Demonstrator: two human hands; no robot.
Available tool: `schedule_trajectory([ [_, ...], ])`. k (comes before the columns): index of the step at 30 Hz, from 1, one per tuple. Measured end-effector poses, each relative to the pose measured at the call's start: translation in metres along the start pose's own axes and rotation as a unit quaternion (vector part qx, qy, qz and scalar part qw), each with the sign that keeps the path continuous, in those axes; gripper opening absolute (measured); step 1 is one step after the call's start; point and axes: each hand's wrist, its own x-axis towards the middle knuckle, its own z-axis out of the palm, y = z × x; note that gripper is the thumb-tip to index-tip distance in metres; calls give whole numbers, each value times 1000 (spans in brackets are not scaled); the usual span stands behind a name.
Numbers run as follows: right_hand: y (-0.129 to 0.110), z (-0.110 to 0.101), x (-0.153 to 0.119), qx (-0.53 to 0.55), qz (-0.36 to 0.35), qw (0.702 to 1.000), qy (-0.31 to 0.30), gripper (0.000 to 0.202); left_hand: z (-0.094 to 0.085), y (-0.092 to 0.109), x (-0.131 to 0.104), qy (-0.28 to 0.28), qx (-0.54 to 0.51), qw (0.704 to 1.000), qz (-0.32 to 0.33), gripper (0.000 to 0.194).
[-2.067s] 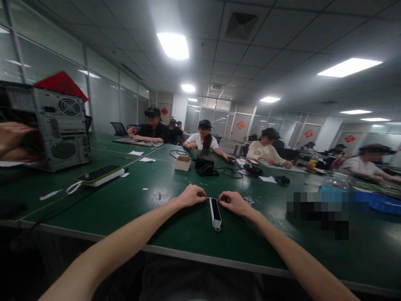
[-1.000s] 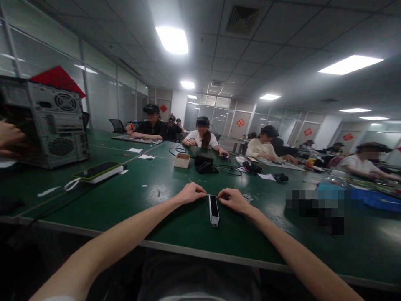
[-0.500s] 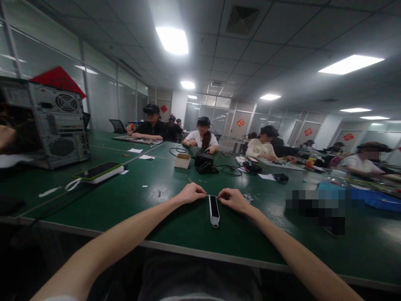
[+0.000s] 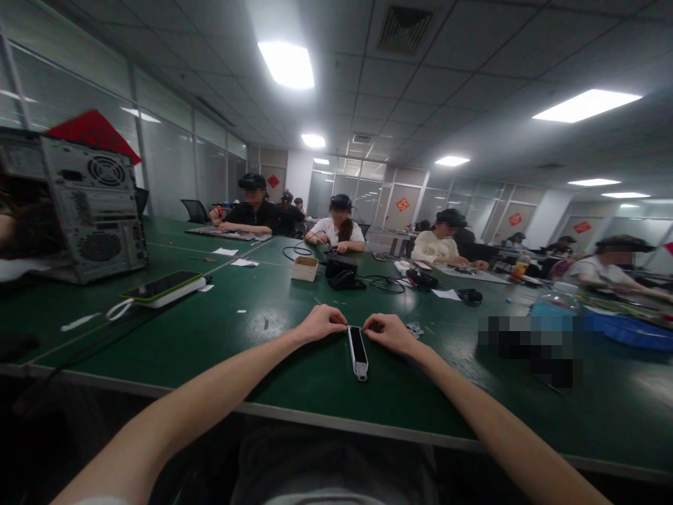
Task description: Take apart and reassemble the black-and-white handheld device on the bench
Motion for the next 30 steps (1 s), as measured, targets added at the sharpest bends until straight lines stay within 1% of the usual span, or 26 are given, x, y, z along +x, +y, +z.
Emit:
schedule_trajectory([
  [5,2,-1,2,-9,-15,1000,-8,15,0,0,1,-8,27,999,21,23],
  [12,0,-1,2,-21,-20,1000,0,14,2,-7,4,0,81,996,24,23],
  [25,-4,-4,1,-17,-12,1000,-16,14,2,-7,4,9,64,998,23,22],
  [30,-1,-3,1,-18,-14,1000,-16,14,2,-8,4,15,64,998,22,20],
])
